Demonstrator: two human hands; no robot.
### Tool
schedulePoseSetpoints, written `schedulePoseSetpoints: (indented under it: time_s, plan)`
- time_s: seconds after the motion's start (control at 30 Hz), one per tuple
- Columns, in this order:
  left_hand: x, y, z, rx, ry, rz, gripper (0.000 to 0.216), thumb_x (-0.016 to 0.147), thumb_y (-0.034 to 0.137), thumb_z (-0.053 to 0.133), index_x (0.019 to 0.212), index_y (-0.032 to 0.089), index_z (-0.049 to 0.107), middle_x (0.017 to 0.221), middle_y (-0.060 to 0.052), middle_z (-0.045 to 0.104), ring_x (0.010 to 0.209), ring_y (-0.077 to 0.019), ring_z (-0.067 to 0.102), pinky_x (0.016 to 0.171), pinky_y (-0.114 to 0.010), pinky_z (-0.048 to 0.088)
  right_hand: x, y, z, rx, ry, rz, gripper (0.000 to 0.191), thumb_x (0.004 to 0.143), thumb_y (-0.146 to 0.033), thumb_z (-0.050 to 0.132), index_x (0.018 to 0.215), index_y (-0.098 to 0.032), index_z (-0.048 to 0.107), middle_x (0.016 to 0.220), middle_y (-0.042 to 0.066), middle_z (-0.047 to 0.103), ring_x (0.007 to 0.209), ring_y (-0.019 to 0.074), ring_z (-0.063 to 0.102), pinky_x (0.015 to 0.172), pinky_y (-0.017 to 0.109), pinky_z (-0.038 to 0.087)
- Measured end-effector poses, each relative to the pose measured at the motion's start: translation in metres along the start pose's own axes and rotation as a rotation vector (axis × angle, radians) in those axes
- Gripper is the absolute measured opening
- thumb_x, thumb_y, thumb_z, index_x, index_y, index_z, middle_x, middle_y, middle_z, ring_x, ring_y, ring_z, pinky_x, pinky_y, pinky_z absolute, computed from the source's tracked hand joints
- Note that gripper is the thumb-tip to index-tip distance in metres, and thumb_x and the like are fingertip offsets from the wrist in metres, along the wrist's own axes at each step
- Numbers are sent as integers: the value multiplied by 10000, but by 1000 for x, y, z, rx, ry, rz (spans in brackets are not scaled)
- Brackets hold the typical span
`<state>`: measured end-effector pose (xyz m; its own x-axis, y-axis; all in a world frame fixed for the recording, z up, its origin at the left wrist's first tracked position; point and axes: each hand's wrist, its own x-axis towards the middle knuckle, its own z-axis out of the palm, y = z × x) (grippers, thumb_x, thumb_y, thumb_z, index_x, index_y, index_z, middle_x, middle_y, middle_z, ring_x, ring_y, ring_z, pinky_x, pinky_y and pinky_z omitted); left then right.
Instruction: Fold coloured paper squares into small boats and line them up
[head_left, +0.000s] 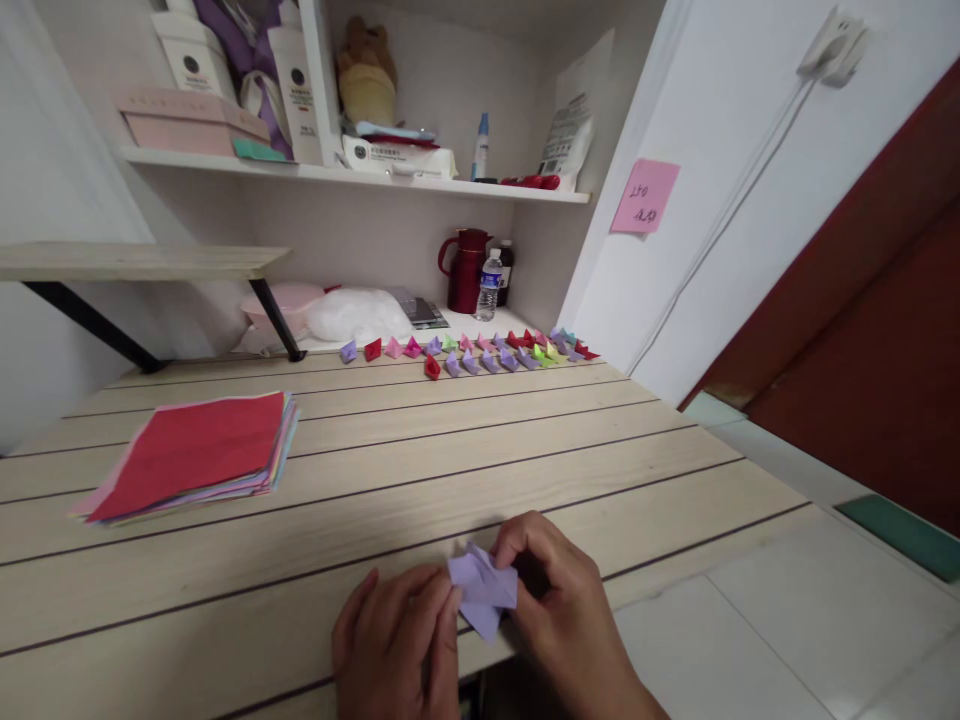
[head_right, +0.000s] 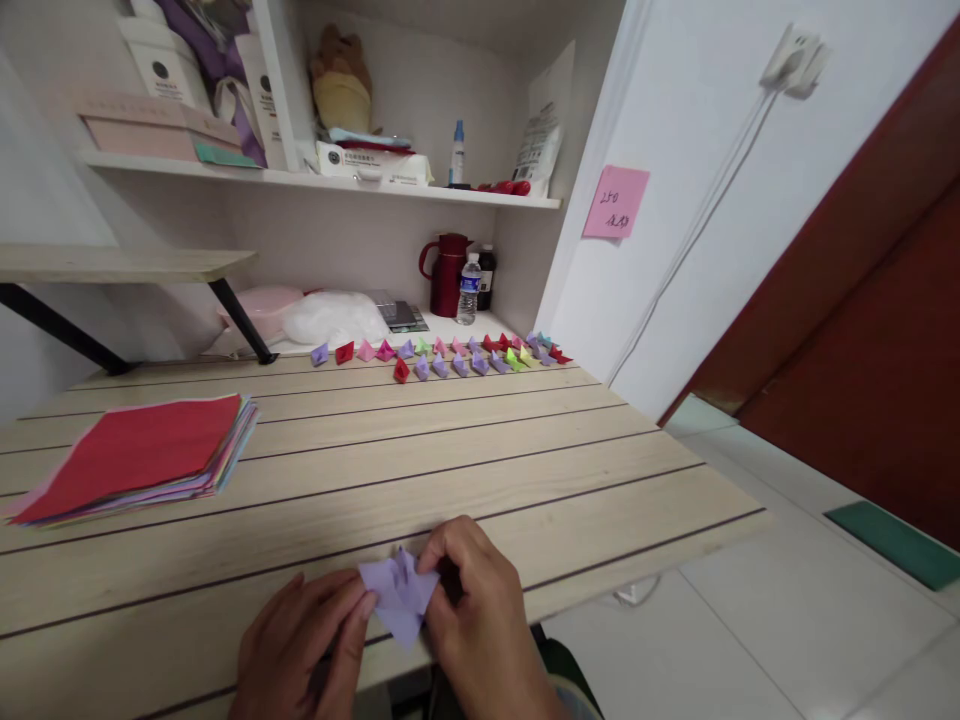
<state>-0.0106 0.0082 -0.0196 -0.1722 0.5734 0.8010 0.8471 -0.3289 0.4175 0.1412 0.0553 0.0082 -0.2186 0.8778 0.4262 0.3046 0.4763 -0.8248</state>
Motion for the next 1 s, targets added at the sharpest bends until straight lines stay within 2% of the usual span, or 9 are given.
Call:
schedulePoseSetpoints:
  time_s: [0.1, 0.23, 0.37, 0.47, 0.6, 0.67, 0.8, 0.9, 1.0]
  plan:
    - [1, 3, 2, 41, -51, 19, 170, 924, 245, 530, 979, 304, 679, 879, 11, 748, 794, -185, 692, 957, -440, 376, 1, -1, -1, -24, -14, -28, 185, 788, -36, 529, 777, -221, 527, 752, -8, 573, 697, 157, 552, 623, 252, 411]
    - [1, 10, 3, 91, -124, -17, 208, 960, 302, 486, 1115, 267, 621, 925, -22, 760, 822, -187, 698, 975, -435, 363, 3, -3, -2, -52, -56, -60, 205, 783, -17, 520, 773, -221, 533, 763, -4, 588, 708, 158, 563, 631, 253, 413]
    - [1, 13, 0, 66, -92, -132, 110, 942, 353, 523, 929, 260, 581, 742, 32, 720, 708, -185, 682, 948, -410, 399, 3, -4, -2, -61, -76, -57, 217, 769, -7, 521, 775, -223, 541, 771, -5, 593, 727, 161, 568, 643, 256, 414]
    - [1, 10, -3, 26, -135, -44, 117, 944, 248, 509, 871, 273, 597, 804, 44, 734, 750, -161, 689, 968, -405, 367, 3, -4, -1, -69, -68, -61, 233, 759, 5, 508, 786, -224, 546, 774, -6, 595, 731, 162, 573, 657, 258, 420]
    - [-1, 2, -5, 50, -180, 172, 199, 915, 163, 540, 1041, 277, 643, 955, 4, 760, 867, -160, 694, 980, -393, 354, 3, -3, 0, -87, -66, -70, 248, 752, 18, 510, 792, -225, 538, 772, -8, 594, 730, 160, 572, 666, 254, 421]
    - [-3, 1, -5, 94, -182, 183, 186, 920, 211, 552, 1063, 266, 658, 1032, -33, 750, 917, -189, 683, 988, -417, 352, 2, -2, 0, -84, -69, -75, 254, 748, 25, 512, 794, -225, 528, 775, -10, 591, 735, 159, 568, 667, 253, 419]
    - [-5, 2, -4, 159, -131, 98, 169, 895, 358, 608, 1019, 285, 697, 1142, -76, 709, 1021, -247, 640, 1006, -457, 358, 0, 1, 1, -84, -75, -64, 279, 728, 44, 508, 805, -224, 522, 797, -14, 591, 743, 155, 568, 677, 251, 415]
    - [-3, -2, -8, 204, -152, 180, 236, 827, 381, 695, 1050, 304, 698, 1155, -61, 711, 1019, -238, 647, 1014, -426, 345, -1, 2, 2, -90, -63, -56, 292, 717, 50, 496, 813, -225, 520, 808, -15, 591, 759, 156, 570, 685, 251, 413]
    - [0, -7, -12, 177, -222, 278, 346, 785, 406, 739, 1100, 276, 675, 1065, -20, 748, 934, -199, 683, 1057, -391, 293, -1, 1, 3, -99, -57, -44, 299, 708, 48, 481, 820, -225, 521, 807, -14, 588, 766, 160, 568, 688, 256, 411]
